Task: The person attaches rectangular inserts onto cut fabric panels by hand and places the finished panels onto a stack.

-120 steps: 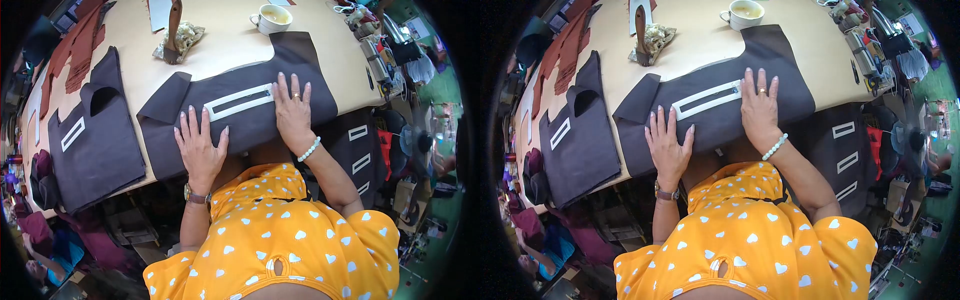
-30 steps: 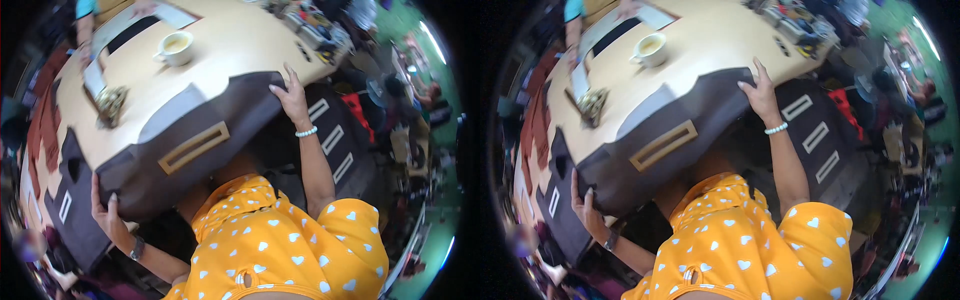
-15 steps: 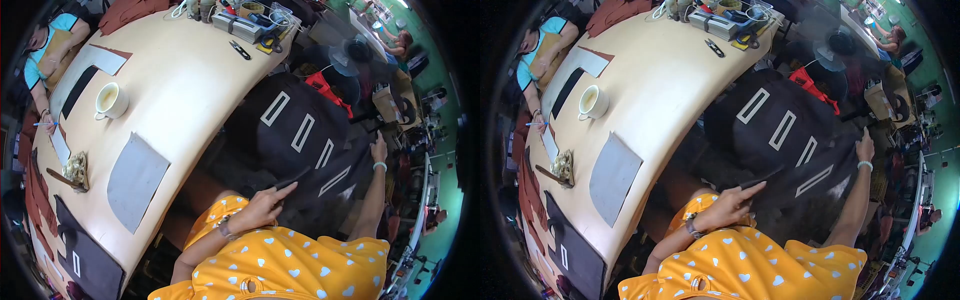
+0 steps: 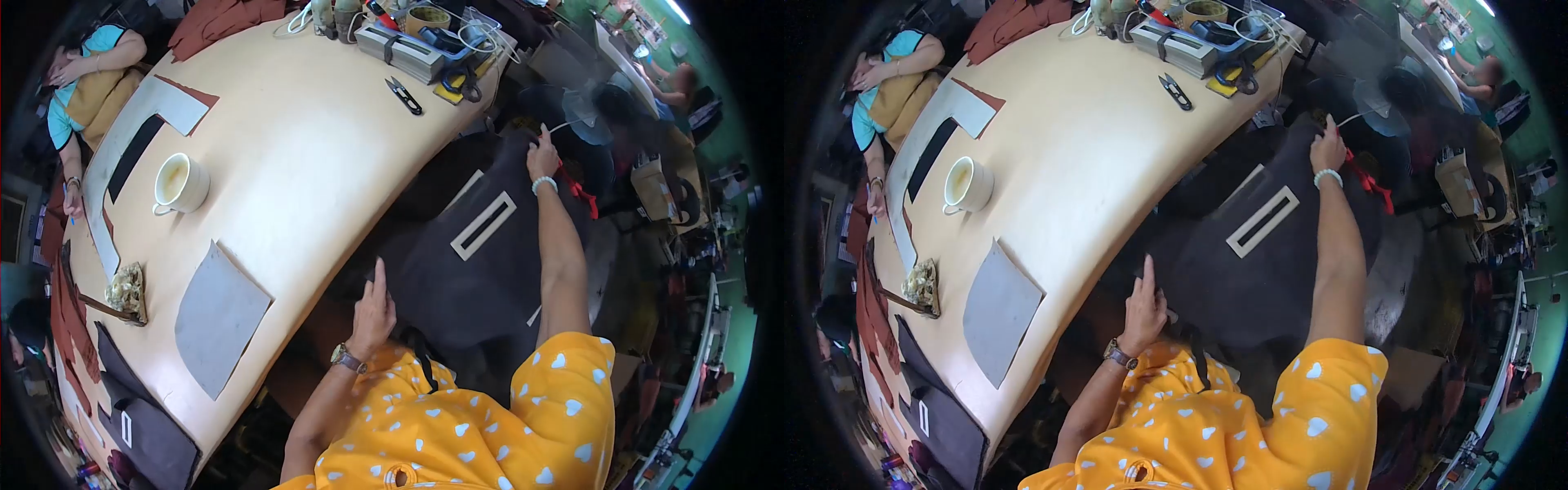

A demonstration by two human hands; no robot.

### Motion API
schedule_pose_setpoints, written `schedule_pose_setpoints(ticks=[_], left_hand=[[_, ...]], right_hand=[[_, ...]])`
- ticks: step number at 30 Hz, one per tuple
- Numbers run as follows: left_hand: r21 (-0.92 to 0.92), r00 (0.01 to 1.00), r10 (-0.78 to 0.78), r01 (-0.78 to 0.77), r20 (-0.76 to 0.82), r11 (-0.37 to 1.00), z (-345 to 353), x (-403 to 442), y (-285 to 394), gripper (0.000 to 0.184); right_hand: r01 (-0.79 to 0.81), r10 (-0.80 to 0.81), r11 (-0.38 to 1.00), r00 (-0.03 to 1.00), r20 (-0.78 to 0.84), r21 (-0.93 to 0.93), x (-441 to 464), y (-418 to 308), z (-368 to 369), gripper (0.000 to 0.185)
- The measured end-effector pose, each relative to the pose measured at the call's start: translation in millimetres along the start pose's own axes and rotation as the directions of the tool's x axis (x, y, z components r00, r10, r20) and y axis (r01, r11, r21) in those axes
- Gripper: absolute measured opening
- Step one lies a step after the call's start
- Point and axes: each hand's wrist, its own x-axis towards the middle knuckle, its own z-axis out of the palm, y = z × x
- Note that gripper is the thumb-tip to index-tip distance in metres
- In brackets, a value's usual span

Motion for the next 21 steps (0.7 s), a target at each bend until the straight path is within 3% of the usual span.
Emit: schedule_pose_setpoints(ticks=[1, 4, 7, 10, 13, 16, 19, 20, 21], left_hand=[[-0.094, 1.000, 0.004, -0.007, -0.028, 0.996, 0, 4, -3, 0.078], [-0.130, 0.990, -0.114, 0.102, -0.088, 0.986, 11, 19, -15, 0.078], [-0.058, 0.966, -0.259, 0.259, 0.015, 0.964, 17, 31, -25, 0.079], [0.053, 0.989, -0.046, 0.054, -0.144, 0.997, 31, 36, -40, 0.081], [-0.018, 0.972, -0.233, 0.233, -0.025, 0.972, 36, 28, -50, 0.085], [0.055, 0.936, -0.313, 0.308, 0.159, 0.950, 25, 14, -53, 0.081], [-0.069, 0.843, -0.336, 0.399, 0.419, 0.914, 9, -8, -46, 0.072], [-0.090, 0.783, -0.338, 0.444, 0.522, 0.891, 10, -17, -51, 0.068], [-0.190, 0.927, -0.217, 0.282, 0.305, 0.940, -10, -25, -27, 0.067]], right_hand=[[0.074, -0.073, 0.997, 0.996, -0.055, 0.031, 7, -5, 13, 0.053], [0.071, -0.067, 0.994, 0.996, -0.054, 0.078, 27, -30, 35, 0.053], [0.064, -0.062, 0.996, 0.998, -0.030, 0.068, 35, -39, 62, 0.054], [-0.006, 0.003, 0.999, 0.998, 0.057, 0.042, 36, -46, 79, 0.059], [-0.057, 0.045, 0.993, 0.993, 0.113, 0.103, 22, -60, 72, 0.067], [-0.017, 0.054, 0.974, 0.986, -0.159, 0.227, 19, -57, 92, 0.069], [-0.039, 0.124, 0.842, 0.985, -0.122, 0.538, -7, -79, 59, 0.064], [0.024, 0.069, 0.839, 0.986, -0.150, 0.544, -13, -85, 54, 0.060], [0.117, -0.011, 0.851, 0.978, -0.207, 0.512, -23, -90, 44, 0.056]])
